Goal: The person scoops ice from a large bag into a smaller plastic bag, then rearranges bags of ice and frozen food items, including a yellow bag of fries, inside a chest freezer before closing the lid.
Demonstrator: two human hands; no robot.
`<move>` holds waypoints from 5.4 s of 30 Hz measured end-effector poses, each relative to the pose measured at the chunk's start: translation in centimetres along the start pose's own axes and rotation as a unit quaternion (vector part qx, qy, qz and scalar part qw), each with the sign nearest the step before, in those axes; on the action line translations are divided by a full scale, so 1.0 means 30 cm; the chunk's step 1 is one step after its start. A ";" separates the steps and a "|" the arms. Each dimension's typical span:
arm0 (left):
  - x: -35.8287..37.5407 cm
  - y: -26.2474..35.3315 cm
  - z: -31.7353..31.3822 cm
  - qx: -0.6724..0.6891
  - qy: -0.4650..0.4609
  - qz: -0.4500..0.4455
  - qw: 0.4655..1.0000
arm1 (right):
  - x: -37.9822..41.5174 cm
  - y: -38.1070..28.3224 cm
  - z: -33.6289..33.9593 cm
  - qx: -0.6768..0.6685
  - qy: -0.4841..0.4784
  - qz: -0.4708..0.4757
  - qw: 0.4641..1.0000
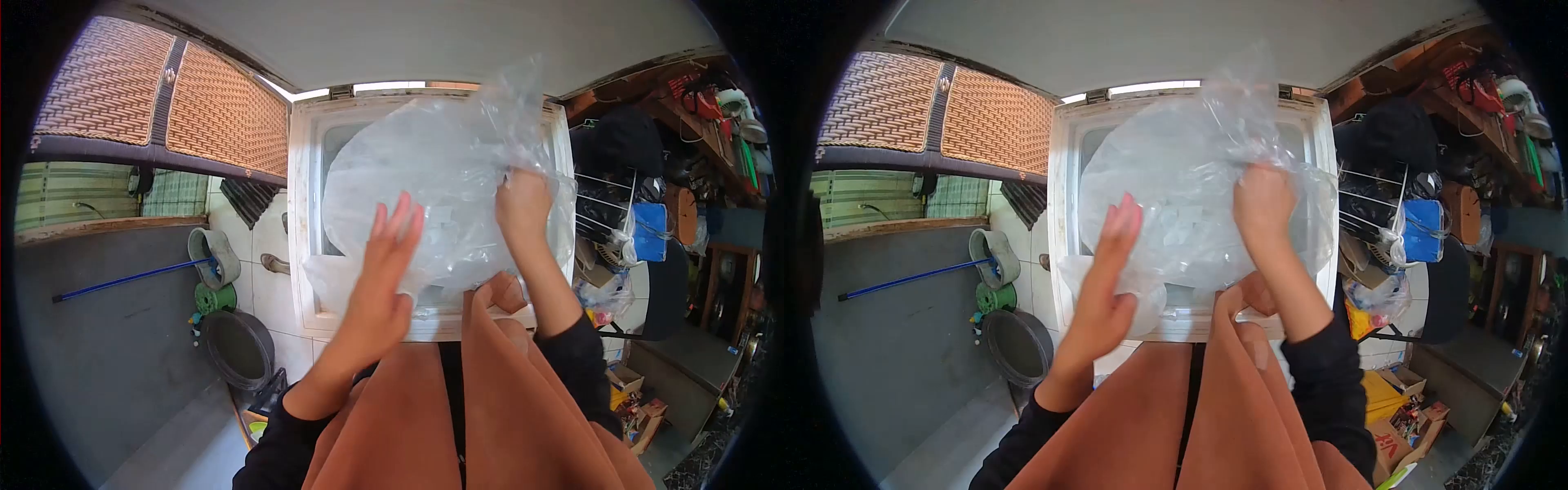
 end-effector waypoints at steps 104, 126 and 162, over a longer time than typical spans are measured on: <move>0.131 -0.359 0.060 0.009 0.066 0.146 0.987 | 0.061 -0.147 -0.371 -0.539 -0.181 -0.082 0.819; 0.001 -0.338 -0.039 0.070 0.231 0.206 0.948 | 0.132 -0.068 -0.240 -0.352 -0.543 -0.281 0.709; -0.054 -0.035 0.119 0.077 0.094 -0.003 0.993 | 0.182 -0.007 0.392 -0.187 0.108 0.004 0.976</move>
Point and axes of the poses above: each hand's wrist, its own x-axis away from the middle knuckle, its own z-axis out of the back of the hand, y = z × x, the point moved 3 cm from there along -x, towards the middle knuckle, and after that the axes turned 6 degrees about -z, right-handed, at the moved point
